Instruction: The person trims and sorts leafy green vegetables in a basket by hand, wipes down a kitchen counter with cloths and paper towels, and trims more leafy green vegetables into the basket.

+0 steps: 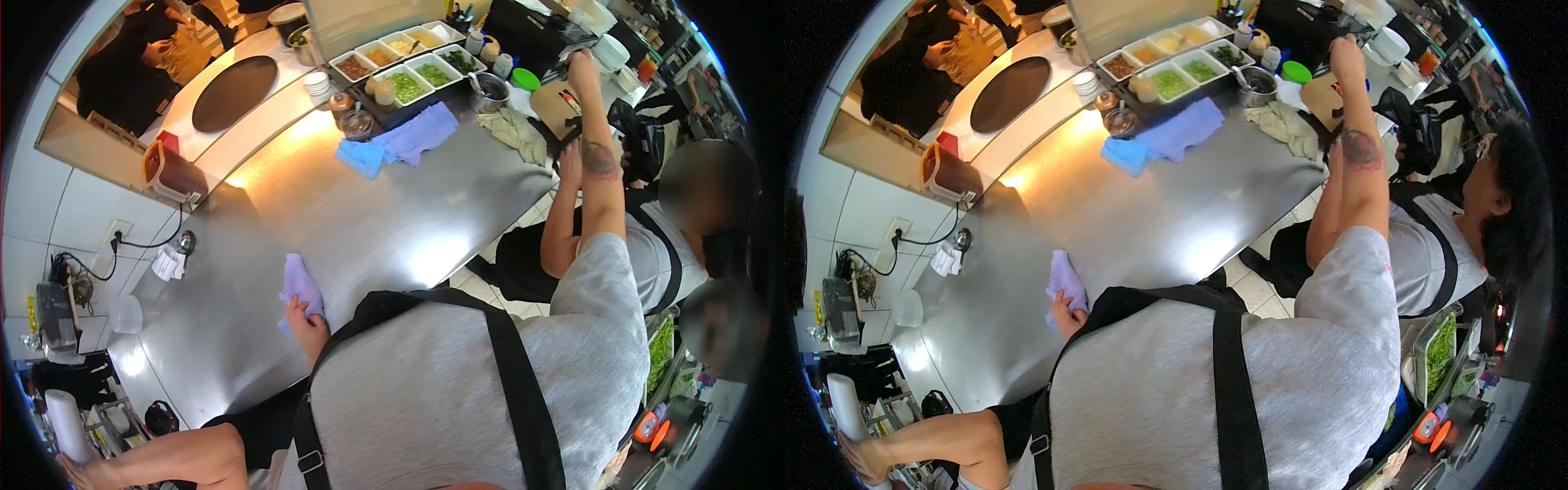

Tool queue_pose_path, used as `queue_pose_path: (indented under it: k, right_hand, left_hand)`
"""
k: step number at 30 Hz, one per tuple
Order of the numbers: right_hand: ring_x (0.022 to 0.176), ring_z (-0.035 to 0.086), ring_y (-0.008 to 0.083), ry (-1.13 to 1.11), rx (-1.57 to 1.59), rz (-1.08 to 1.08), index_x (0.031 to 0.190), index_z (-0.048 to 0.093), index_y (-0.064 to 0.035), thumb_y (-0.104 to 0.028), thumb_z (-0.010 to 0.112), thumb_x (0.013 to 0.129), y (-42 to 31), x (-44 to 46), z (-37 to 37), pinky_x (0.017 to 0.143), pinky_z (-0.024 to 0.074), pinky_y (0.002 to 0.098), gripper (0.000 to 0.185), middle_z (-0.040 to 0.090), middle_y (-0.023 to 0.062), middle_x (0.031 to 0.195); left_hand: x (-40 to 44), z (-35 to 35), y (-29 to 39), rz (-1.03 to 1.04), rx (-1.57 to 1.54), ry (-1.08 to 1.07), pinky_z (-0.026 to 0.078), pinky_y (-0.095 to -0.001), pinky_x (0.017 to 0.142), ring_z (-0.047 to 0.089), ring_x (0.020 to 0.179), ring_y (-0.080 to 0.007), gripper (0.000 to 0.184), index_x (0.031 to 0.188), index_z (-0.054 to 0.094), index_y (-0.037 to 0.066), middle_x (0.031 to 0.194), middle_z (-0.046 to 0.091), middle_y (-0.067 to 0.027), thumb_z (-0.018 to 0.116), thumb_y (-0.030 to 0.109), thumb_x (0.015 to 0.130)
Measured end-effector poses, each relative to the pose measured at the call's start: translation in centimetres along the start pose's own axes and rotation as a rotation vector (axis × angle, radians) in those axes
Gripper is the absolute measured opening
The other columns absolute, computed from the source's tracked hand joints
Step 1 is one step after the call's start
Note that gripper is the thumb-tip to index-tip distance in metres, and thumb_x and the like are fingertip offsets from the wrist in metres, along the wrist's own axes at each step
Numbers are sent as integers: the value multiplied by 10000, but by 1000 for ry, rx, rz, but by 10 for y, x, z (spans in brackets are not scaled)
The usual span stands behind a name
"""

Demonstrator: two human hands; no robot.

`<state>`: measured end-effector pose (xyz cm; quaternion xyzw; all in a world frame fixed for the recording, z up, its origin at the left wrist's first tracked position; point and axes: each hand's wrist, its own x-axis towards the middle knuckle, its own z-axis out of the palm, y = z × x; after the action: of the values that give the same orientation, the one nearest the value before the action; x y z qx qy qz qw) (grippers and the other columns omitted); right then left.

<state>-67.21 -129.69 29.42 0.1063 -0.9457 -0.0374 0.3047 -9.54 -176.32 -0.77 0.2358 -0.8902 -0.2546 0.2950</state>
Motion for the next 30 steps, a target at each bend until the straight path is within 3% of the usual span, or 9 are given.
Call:
queue_pose_path:
  k: [5, 8, 11, 14, 16, 18, 21, 24, 30]
  right_hand:
    - [913, 601, 358, -24, -100, 9, 862, 650, -62, -96, 504, 801, 57, 27, 7, 778, 494, 449, 161, 567, 162, 1023]
    - [925, 597, 360, -72, -149, 74, 905, 652, -70, -106, 503, 803, 114, 41, 60, 786, 490, 448, 184, 574, 164, 1020]
    - [916, 598, 362, -97, -142, 159, 925, 660, -78, -98, 497, 809, 160, 41, 112, 779, 489, 447, 201, 579, 166, 1043]
    - [921, 599, 357, 45, 2, 222, 901, 686, -95, -76, 498, 789, 163, 28, 126, 784, 480, 434, 219, 602, 160, 978]
    - [976, 601, 352, -71, 55, 241, 941, 672, -68, -144, 563, 790, 181, 26, 158, 798, 490, 431, 202, 609, 179, 1038]
    - [1027, 590, 344, -845, -93, -48, 974, 670, -61, -192, 588, 769, 219, 40, 215, 819, 489, 419, 256, 601, 181, 1115]
    - [1015, 598, 347, -1120, -71, 63, 1025, 655, -53, -240, 621, 742, 188, 51, 200, 837, 485, 418, 340, 605, 176, 1138]
    - [993, 610, 349, -344, 5, 261, 1079, 637, -70, -262, 669, 717, 152, 52, 193, 838, 481, 426, 411, 639, 169, 1076]
    - [899, 644, 248, -492, 744, -74, 1135, 619, -103, -304, 693, 752, 20, 19, 137, 786, 493, 349, 438, 652, 154, 1036]
  left_hand:
    - [7, 9, 15, -74, 62, 34, 346, -442, 971, 457, 1121, -396, 250, 931, 514, -28, 1188, 508, -213, 442, -29, 691]
    - [11, 18, 35, -315, -10, 7, 348, -423, 968, 454, 1123, -398, 231, 926, 495, -38, 1193, 504, -216, 438, -24, 703]
    - [9, 35, 48, -262, 40, 64, 353, -415, 960, 457, 1118, -399, 211, 913, 478, -44, 1199, 500, -223, 437, -23, 707]
    - [6, 52, 78, -350, 19, -6, 342, -435, 978, 448, 1133, -421, 186, 891, 475, -39, 1208, 496, -231, 442, -20, 709]
    - [2, 73, 93, -298, 0, 29, 330, -444, 992, 434, 1153, -438, 176, 879, 475, -35, 1212, 494, -237, 448, -17, 706]
    - [0, 92, 110, -241, -17, 43, 317, -455, 1005, 419, 1171, -452, 174, 874, 478, -30, 1214, 493, -242, 454, -14, 703]
    - [8, 118, 135, -151, -31, 28, 303, -471, 1020, 402, 1190, -464, 182, 878, 487, -22, 1212, 493, -246, 468, -9, 697]
    - [23, 146, 152, -63, -22, -10, 301, -489, 1025, 400, 1194, -463, 194, 880, 498, -8, 1210, 495, -243, 489, -5, 687]
    - [77, 209, 199, 254, -220, -362, 304, -495, 1032, 422, 1194, -417, 198, 856, 521, 6, 1205, 522, -184, 543, 0, 659]
